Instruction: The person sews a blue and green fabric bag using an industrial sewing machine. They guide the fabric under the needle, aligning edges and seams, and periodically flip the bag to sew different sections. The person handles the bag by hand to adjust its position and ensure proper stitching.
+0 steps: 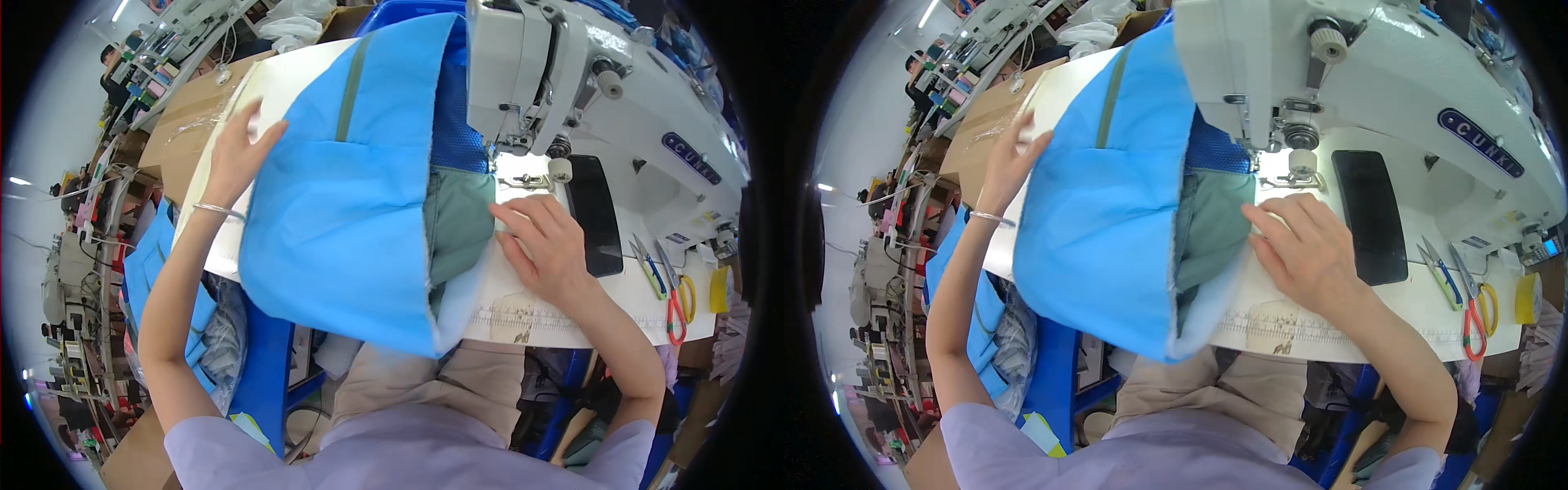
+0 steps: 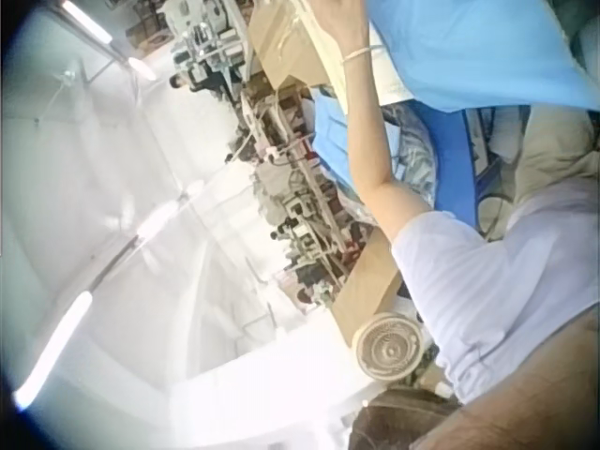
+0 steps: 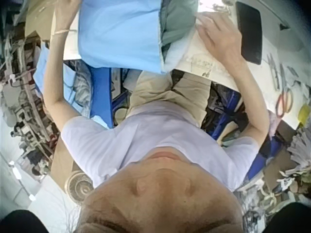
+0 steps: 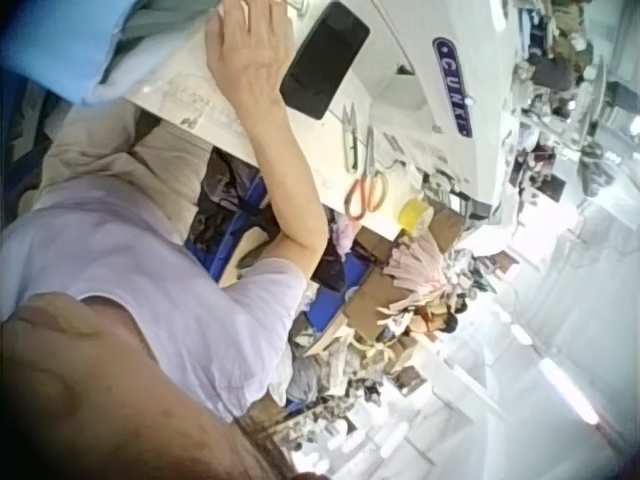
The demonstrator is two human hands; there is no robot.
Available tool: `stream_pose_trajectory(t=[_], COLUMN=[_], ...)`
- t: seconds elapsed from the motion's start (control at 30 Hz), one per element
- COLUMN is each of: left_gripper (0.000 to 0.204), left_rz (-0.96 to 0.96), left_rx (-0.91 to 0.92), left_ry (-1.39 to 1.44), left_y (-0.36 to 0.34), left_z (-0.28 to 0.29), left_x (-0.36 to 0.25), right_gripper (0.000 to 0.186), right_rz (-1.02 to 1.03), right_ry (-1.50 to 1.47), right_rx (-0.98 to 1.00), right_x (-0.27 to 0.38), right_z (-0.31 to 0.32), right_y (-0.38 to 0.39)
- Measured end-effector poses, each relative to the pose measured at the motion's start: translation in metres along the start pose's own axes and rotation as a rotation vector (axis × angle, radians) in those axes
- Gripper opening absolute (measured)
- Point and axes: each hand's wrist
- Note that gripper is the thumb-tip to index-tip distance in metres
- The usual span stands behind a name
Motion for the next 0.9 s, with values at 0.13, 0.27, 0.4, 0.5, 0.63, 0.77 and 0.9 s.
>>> stream_pose_trajectory(t=[0.13, 0.27, 0.4, 0.5, 0.63, 0.77, 0.9], left_gripper=[0.049, 0.049, 0.044, 0.047, 0.050, 0.055, 0.050], left_rz=[0.614, 0.575, 0.318, 0.176, -0.116, 0.326, 0.535], left_rx=[0.671, 0.587, -0.125, -0.551, 0.167, 0.174, 0.530], left_ry=[0.121, 0.699, 0.937, 1.165, 1.595, 1.549, 1.283], left_y=[0.015, 0.021, 0.008, -0.007, 0.001, 0.036, 0.101], left_z=[0.028, 0.050, 0.123, 0.170, 0.203, 0.150, 0.052], left_x=[0.002, -0.018, -0.081, -0.084, -0.035, 0.028, 0.019], right_gripper=[0.038, 0.042, 0.054, 0.059, 0.047, 0.026, 0.018], right_rz=[0.148, 0.095, 0.041, -0.227, -0.234, -0.190, -0.130], right_ry=[0.006, -0.114, -0.339, -0.492, -0.714, -0.721, -0.668], right_rx=[0.114, 0.222, 0.170, 0.166, 0.133, 0.167, 0.211], right_x=[0.008, 0.043, 0.072, 0.094, 0.118, 0.145, 0.148], right_z=[-0.007, -0.014, -0.005, 0.012, 0.054, 0.064, 0.050], right_y=[-0.001, 0.002, -0.002, -0.010, -0.042, -0.039, 0.011])
Point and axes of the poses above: each hand's wrist, its own y-axis away from the middle knuckle, its own z-axis out of the back of the hand, x = y × z, and after that the axes turned 11 degrees about -x, right-handed
